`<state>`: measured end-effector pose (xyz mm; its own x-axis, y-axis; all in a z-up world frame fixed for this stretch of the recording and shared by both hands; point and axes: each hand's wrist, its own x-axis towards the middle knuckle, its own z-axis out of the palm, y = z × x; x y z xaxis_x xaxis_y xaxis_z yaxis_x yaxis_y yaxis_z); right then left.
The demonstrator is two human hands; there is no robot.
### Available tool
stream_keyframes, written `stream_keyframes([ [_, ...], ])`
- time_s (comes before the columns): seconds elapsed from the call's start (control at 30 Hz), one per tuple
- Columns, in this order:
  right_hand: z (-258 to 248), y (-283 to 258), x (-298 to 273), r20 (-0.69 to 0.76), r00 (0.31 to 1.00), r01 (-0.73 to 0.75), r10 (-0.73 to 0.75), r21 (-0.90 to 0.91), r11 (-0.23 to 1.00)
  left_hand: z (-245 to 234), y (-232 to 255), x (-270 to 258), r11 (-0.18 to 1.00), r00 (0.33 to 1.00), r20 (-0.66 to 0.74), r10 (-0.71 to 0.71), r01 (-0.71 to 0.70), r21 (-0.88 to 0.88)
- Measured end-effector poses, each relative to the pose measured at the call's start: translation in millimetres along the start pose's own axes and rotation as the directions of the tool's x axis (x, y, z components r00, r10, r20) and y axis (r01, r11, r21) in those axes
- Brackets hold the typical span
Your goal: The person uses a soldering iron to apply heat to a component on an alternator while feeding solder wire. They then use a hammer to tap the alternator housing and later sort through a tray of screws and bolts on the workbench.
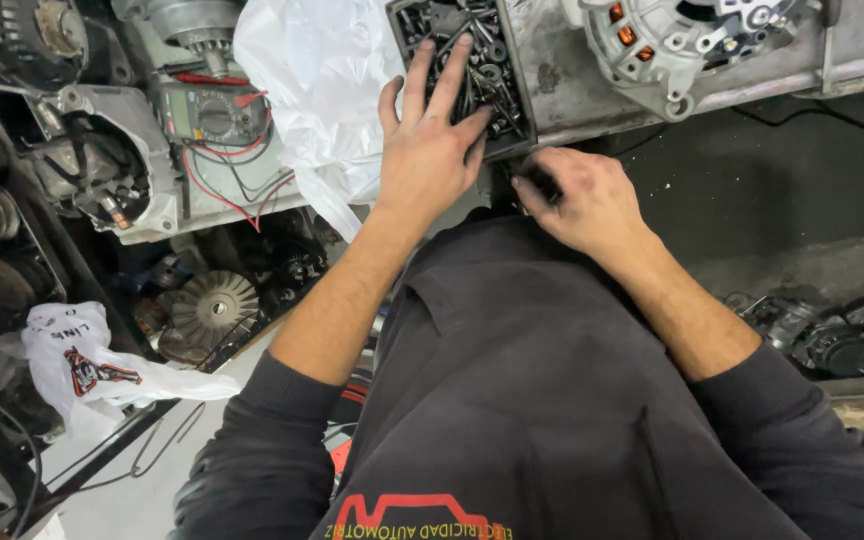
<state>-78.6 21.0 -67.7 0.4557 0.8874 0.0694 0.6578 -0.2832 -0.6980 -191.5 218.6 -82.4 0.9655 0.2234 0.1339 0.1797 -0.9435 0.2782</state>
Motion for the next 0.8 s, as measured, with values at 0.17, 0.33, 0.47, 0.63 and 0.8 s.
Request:
stream_keyframes([
  [0.17, 0, -1, -1, -0.007, 1.0, -0.01, 0.01, 0.026, 1.0, 5, 3, 2, 1.0, 1.0, 0.001, -0.002, 0.002, 0.008],
  [0.33, -2, -1, -3, -0.008, 1.0, -0.026, 0.026, 0.039, 0.999, 5, 10, 5, 0.999, 0.999, 0.003, -0.047, 0.047, 0.022],
  [0.47, 1, 2, -6, -0.035, 0.999, -0.02, 0.022, 0.043, 0.999, 6, 14, 5, 0.996, 0.998, -0.009, -0.068, 0.068, 0.058],
  [0.63, 4, 4, -6, -0.018, 1.0, -0.009, 0.01, 0.046, 0.999, -2, 19, 10, 0.995, 0.995, 0.001, -0.103, 0.103, 0.018],
  [0.8, 6, 5, -9, -0.001, 1.0, -0.025, 0.025, 0.03, 0.999, 6, 24, 11, 0.992, 0.992, -0.044, -0.114, 0.116, 0.055],
])
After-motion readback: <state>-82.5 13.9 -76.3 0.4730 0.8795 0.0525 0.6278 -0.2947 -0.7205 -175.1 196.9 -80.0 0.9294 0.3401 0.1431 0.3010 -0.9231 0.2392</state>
